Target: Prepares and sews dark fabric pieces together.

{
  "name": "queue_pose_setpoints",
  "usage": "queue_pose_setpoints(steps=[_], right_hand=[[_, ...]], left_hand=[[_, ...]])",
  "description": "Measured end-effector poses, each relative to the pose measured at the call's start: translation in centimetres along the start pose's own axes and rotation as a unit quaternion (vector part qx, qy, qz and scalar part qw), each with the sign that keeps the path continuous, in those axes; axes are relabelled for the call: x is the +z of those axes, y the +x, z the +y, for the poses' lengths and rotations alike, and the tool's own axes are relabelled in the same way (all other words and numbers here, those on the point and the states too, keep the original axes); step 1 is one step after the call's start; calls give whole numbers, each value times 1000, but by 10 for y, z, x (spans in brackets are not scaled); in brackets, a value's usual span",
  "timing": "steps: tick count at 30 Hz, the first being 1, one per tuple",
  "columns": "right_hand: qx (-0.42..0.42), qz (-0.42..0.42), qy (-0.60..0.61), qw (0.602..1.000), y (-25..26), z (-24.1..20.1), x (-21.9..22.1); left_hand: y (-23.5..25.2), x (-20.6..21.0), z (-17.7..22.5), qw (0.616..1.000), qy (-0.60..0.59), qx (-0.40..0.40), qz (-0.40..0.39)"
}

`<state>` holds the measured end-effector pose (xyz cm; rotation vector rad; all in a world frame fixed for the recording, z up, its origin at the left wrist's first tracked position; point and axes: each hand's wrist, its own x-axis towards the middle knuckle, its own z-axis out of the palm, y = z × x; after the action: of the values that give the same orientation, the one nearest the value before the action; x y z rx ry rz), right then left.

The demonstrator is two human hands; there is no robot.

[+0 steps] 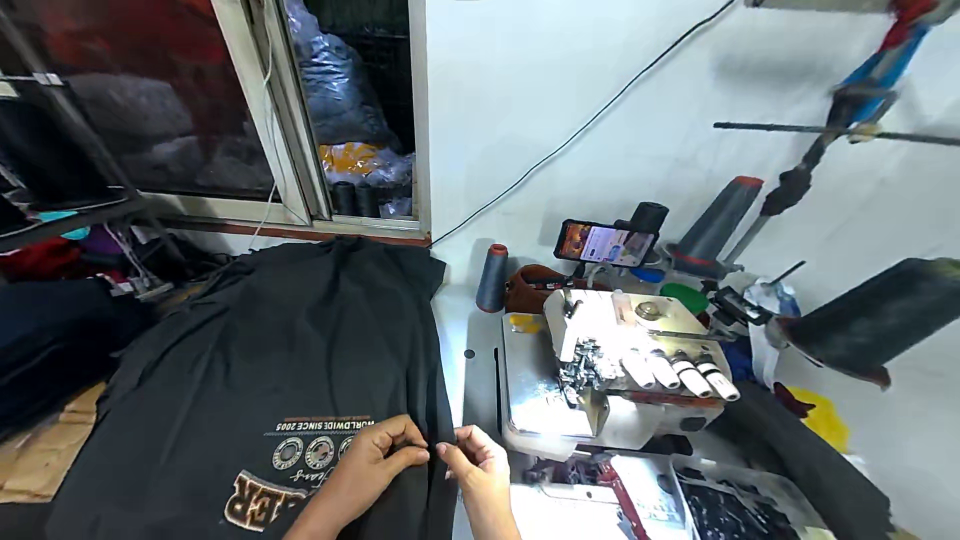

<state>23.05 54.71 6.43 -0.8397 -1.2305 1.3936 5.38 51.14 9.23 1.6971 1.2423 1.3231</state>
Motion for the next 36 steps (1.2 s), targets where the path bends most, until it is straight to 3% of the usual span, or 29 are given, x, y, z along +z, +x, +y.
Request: queue_pose_setpoints(steps=[4,9,14,21,24,27,30,33,36], right_hand=[[-25,-17,-3,1000,-1,0,1],[-19,-24,-16,999,-1,4,0],[-28,-41,-51,997,-1,3,-1],[-119,-27,-111,986,-20,14,7],[-87,-47,-177,979,-45,16,9],[-15,-43,-169,985,-58,10,5],[39,-17,-106,993,-55,-9,-7],[19,25,-42,999,-48,-33,-31],[-5,97,3,995,-41,-60,-62]], left_hand=[[15,-6,1,997,40,20,-57],[19,3,-12,999,38,31,-8],[20,6,-16,999,23,23,-7],[19,1,-17,997,72,28,9],[17,-8,-14,998,46,24,31],[16,-9,-9,997,47,28,48],[26,9,-2,989,120,37,75],[51,41,4,978,186,66,69],[83,86,20,980,147,118,63]])
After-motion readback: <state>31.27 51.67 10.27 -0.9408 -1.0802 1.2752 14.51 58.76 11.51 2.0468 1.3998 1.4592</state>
